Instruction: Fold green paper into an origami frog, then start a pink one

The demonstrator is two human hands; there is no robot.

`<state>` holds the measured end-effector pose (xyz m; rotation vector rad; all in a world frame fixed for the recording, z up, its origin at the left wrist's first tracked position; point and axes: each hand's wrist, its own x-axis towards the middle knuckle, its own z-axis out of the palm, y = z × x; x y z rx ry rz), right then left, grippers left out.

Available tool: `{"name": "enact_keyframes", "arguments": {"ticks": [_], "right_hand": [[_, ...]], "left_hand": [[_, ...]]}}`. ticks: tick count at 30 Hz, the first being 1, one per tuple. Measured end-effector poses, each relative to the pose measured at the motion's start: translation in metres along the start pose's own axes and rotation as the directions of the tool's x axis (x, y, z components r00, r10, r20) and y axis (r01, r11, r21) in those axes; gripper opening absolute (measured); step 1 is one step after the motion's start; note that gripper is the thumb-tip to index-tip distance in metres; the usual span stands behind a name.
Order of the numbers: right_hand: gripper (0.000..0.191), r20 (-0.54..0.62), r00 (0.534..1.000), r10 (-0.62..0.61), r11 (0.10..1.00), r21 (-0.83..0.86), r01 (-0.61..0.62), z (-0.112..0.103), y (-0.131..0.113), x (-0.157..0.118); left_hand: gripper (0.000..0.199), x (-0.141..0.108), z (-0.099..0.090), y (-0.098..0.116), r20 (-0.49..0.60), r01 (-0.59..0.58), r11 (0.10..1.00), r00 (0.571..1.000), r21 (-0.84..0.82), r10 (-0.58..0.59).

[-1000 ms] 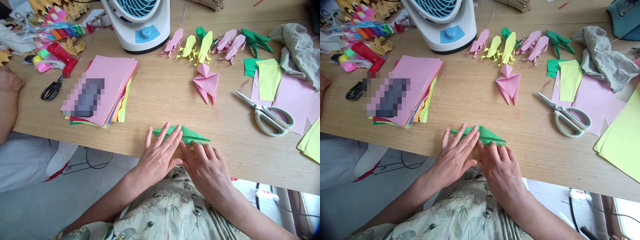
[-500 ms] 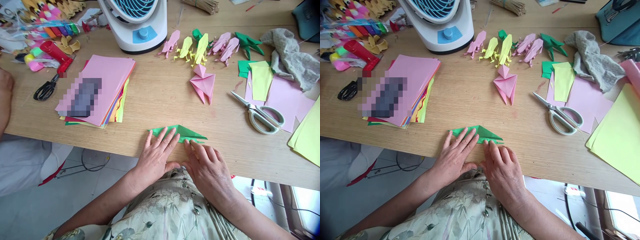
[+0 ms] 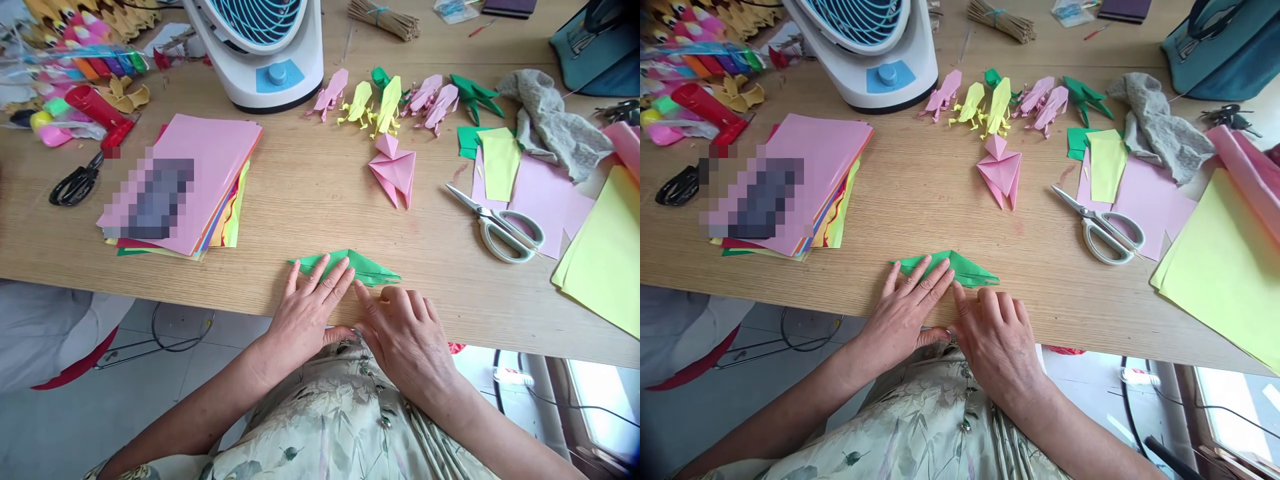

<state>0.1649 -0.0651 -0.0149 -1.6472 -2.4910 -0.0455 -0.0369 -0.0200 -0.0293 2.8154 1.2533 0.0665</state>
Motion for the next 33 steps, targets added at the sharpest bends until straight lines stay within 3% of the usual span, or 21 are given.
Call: {"name": "enact_keyframes", "arguments": {"ticks": [18,27,31,33], "right_hand": [[0.051,0.007,0.991,0.136,0.974,-0.183,-0.133,-0.006,0.020,-0.019],[0.035,-0.102,0.994,0.025,1.000,-0.010,-0.026,-0.006,0.022,-0.013],[0.029,-0.190,0.980,0.064,0.995,0.090,-0.048,-0.009,0.031,0.003],[0.030,-0.178,0.979,0.104,0.985,0.153,-0.076,-0.008,0.036,0.015]], "left_hand": [[0.093,0.001,0.003,-0.001,-0.040,-0.012,1.000,0.999,-0.008,0.012],[0.093,0.003,0.003,0.009,-0.012,0.045,0.999,0.999,0.028,-0.044],[0.093,0.003,0.003,0.007,-0.002,0.027,0.999,1.000,0.029,-0.027],[0.094,0.002,0.004,0.006,-0.004,0.020,0.999,1.000,0.027,-0.020]]}}
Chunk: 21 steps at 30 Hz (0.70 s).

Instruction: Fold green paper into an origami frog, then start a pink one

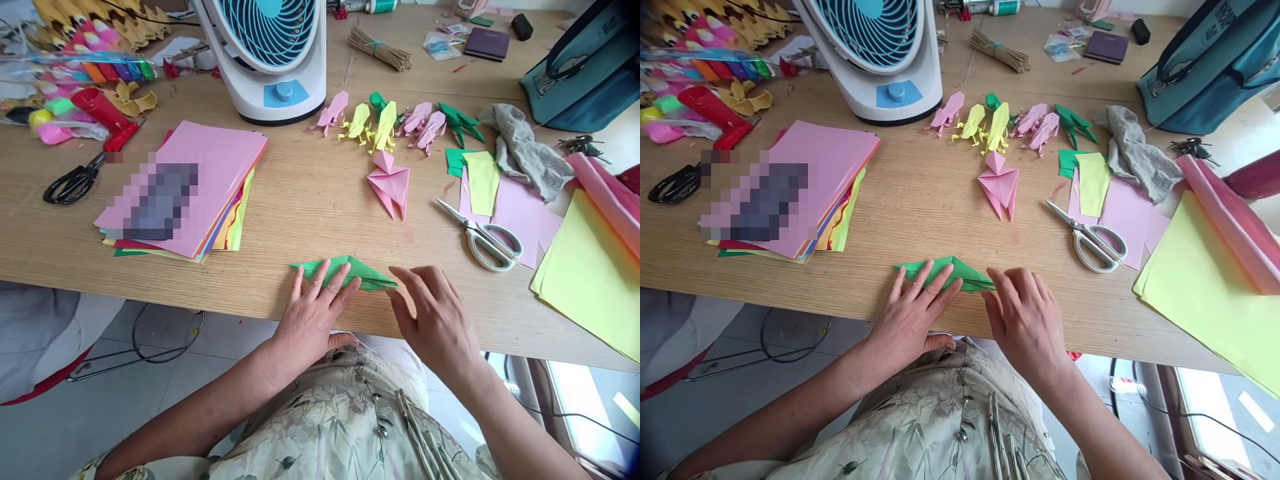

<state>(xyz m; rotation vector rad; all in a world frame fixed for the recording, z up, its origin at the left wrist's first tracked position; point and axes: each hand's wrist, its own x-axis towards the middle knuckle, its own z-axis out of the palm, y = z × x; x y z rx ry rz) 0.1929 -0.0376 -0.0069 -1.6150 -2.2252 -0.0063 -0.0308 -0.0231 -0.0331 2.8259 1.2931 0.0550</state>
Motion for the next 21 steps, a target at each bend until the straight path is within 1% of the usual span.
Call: {"name": "enact_keyframes", "arguments": {"ticks": [3,5,9,11,13,17,19,21], "right_hand": [[0.028,0.066,0.997,0.030,0.991,0.127,-0.038,0.007,0.003,0.015],[0.027,0.117,0.992,0.044,0.981,0.184,-0.065,0.011,0.001,0.021],[0.021,0.186,0.980,0.065,0.963,0.244,-0.110,0.012,-0.004,0.021],[0.019,0.206,0.975,0.080,0.957,0.258,-0.133,0.010,-0.006,0.019],[0.019,0.215,0.972,0.092,0.951,0.272,-0.150,0.008,-0.009,0.016],[0.025,0.210,0.974,0.090,0.934,0.321,-0.156,0.007,-0.021,0.004],[0.019,0.221,0.972,0.073,0.928,0.342,-0.148,0.007,-0.030,-0.003],[0.010,0.227,0.974,0.014,0.924,0.369,-0.100,0.007,-0.038,-0.009]], "left_hand": [[0.093,-0.002,0.001,-0.002,-0.008,-0.016,1.000,1.000,-0.014,0.016],[0.094,-0.002,0.001,-0.005,-0.019,-0.037,0.999,0.999,-0.031,0.037],[0.100,0.000,-0.005,-0.014,-0.028,-0.098,0.993,0.995,-0.069,0.096],[0.097,0.002,-0.007,-0.019,-0.034,-0.132,0.988,0.991,-0.079,0.129],[0.092,0.002,-0.007,-0.022,-0.063,-0.161,0.983,0.986,-0.092,0.156],[0.087,-0.001,-0.007,-0.022,-0.137,-0.144,0.971,0.983,-0.189,0.119],[0.084,-0.003,-0.009,-0.019,-0.159,-0.130,0.954,0.983,-0.269,0.090],[0.081,-0.003,-0.012,-0.015,-0.180,-0.111,0.935,0.982,-0.338,0.052]]}}
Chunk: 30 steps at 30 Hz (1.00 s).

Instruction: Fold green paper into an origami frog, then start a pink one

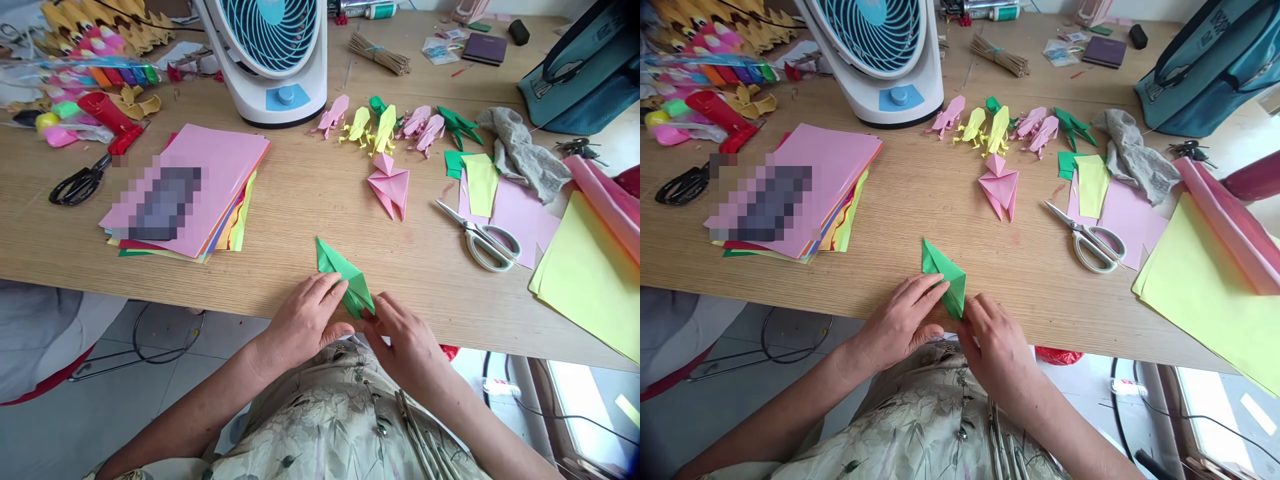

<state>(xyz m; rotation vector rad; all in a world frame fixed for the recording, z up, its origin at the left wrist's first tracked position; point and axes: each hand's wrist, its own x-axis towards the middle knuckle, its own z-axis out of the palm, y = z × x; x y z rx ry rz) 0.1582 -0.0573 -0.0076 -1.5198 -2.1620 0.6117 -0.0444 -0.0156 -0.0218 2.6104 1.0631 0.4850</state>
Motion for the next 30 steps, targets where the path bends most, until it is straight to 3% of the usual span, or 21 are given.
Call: {"name": "enact_keyframes", "arguments": {"ticks": [4,9,14,17,22,24,27,30], "right_hand": [[0.015,0.102,0.981,-0.163,0.981,0.119,0.150,-0.006,-0.004,-0.007],[0.015,0.255,0.954,-0.156,0.966,0.241,0.094,-0.029,0.012,-0.017],[0.016,0.122,0.979,-0.165,0.980,0.130,0.149,-0.029,0.027,-0.020],[0.022,0.023,0.970,-0.244,0.969,-0.038,0.245,-0.018,0.031,-0.012],[0.048,0.084,0.929,-0.361,0.916,-0.155,0.370,0.000,0.026,-0.001],[0.052,0.074,0.916,-0.394,0.898,-0.182,0.401,0.006,0.024,-0.003],[0.043,0.031,0.901,-0.433,0.869,-0.253,0.426,0.017,0.024,-0.013],[0.041,0.010,0.899,-0.438,0.852,-0.313,0.419,0.024,0.024,-0.020]], "left_hand": [[0.075,0.003,0.001,0.011,-0.053,0.051,0.999,0.997,-0.003,-0.051],[0.075,-0.002,0.011,0.015,-0.007,-0.020,0.991,1.000,0.131,0.021],[0.031,-0.012,0.014,0.006,0.006,-0.130,0.962,0.991,0.240,0.132],[0.031,-0.014,0.008,-0.002,0.009,-0.206,0.960,0.978,0.192,0.208],[0.031,-0.022,-0.004,-0.011,0.079,-0.300,0.954,0.951,0.025,0.298],[0.029,-0.028,-0.007,-0.011,0.026,-0.294,0.955,0.956,0.037,0.293],[0.023,-0.039,-0.010,-0.009,-0.090,-0.252,0.961,0.961,0.115,0.262],[0.021,-0.043,-0.013,-0.008,-0.103,-0.266,0.954,0.954,0.140,0.282]]}}
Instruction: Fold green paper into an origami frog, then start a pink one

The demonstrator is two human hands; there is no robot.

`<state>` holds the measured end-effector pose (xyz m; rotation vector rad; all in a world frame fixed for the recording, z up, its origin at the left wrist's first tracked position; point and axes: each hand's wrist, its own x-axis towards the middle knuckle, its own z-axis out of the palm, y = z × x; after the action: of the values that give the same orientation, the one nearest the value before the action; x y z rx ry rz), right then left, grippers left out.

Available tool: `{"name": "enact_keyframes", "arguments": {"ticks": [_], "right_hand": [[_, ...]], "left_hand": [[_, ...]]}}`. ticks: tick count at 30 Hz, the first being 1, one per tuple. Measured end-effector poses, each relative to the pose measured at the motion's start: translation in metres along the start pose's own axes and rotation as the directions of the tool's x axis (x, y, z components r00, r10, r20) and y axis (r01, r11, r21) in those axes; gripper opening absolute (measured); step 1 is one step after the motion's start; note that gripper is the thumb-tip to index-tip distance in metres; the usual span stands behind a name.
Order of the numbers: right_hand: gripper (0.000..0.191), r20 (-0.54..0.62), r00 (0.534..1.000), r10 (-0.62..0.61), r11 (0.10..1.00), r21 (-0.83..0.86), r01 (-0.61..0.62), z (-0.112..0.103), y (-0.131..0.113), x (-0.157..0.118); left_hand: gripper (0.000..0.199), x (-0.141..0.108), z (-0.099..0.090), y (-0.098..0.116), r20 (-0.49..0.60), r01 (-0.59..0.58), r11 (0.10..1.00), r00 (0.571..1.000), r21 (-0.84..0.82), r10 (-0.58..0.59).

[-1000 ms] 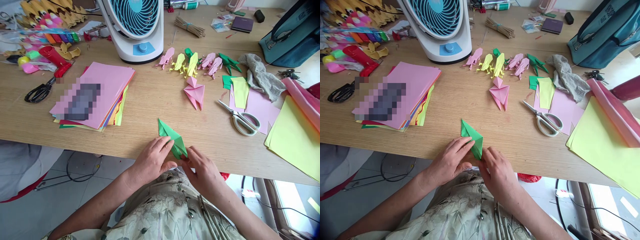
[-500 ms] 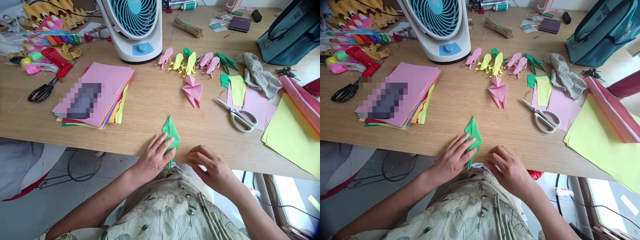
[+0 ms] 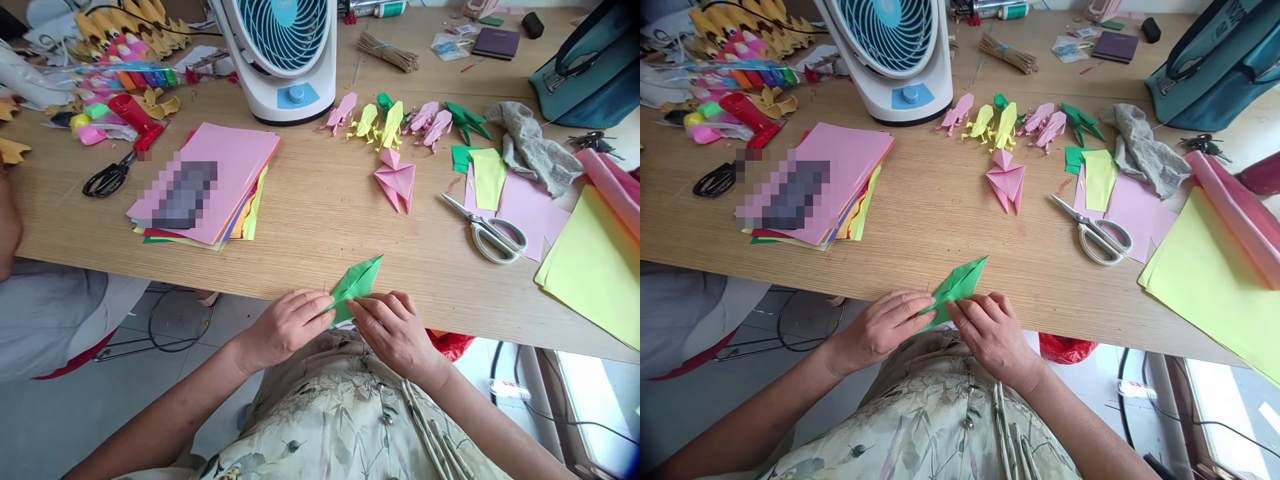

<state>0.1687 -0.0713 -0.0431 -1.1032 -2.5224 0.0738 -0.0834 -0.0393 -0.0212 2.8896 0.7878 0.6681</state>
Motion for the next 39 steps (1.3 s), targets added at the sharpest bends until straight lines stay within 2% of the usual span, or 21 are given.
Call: {"name": "enact_keyframes", "arguments": {"ticks": [5,9,11,14,18,21,24,27,29,31,35,39], "right_hand": [[0.048,0.041,0.994,0.106,0.992,-0.077,-0.103,-0.002,-0.005,0.020],[0.058,0.114,0.986,0.118,0.993,-0.031,-0.115,-0.006,-0.004,0.038],[0.061,0.122,0.985,0.123,0.992,-0.029,-0.120,-0.006,-0.003,0.039],[0.063,0.121,0.982,0.143,0.989,-0.055,-0.137,-0.004,-0.005,0.034],[0.063,0.092,0.978,0.187,0.977,-0.118,-0.176,-0.001,-0.011,0.026],[0.058,0.044,0.982,0.183,0.970,-0.173,-0.173,0.003,-0.014,0.019],[0.051,-0.035,0.988,0.153,0.965,-0.209,-0.157,0.007,-0.016,0.009],[0.048,-0.091,0.985,0.148,0.969,-0.185,-0.163,0.009,-0.015,0.001],[0.047,-0.119,0.981,0.154,0.973,-0.156,-0.171,0.010,-0.015,-0.001],[0.047,-0.133,0.978,0.160,0.975,-0.135,-0.178,0.009,-0.013,0.000],[0.045,-0.117,0.979,0.169,0.978,-0.105,-0.182,0.001,-0.005,0.008],[0.037,-0.131,0.982,0.135,0.983,-0.109,-0.149,-0.002,0.003,0.012]], "left_hand": [[0.022,0.013,-0.005,-0.017,0.051,-0.108,0.994,0.993,-0.023,0.109],[0.024,0.029,-0.012,-0.040,0.132,-0.168,0.985,0.978,0.026,0.164],[0.029,0.032,-0.018,-0.045,0.204,-0.131,0.990,0.972,0.050,0.118],[0.046,0.024,-0.024,-0.038,0.310,-0.009,0.995,0.950,0.096,-0.022],[0.058,0.003,-0.017,-0.016,0.334,0.164,0.970,0.917,0.178,-0.216],[0.069,-0.006,-0.004,-0.002,0.302,0.233,0.940,0.904,0.248,-0.303],[0.076,-0.007,0.006,0.005,0.250,0.252,0.929,0.914,0.272,-0.321],[0.063,-0.004,0.012,0.012,0.171,0.185,0.952,0.958,0.242,-0.230],[0.047,-0.001,0.016,0.016,0.078,0.105,0.975,0.989,0.198,-0.122],[0.038,0.003,0.020,0.018,-0.031,0.051,0.988,0.998,0.142,-0.047],[0.026,0.016,0.023,0.011,-0.185,0.121,0.992,0.976,0.038,-0.112],[0.018,0.028,0.020,0.001,-0.209,0.136,0.991,0.969,-0.010,-0.135]]}}
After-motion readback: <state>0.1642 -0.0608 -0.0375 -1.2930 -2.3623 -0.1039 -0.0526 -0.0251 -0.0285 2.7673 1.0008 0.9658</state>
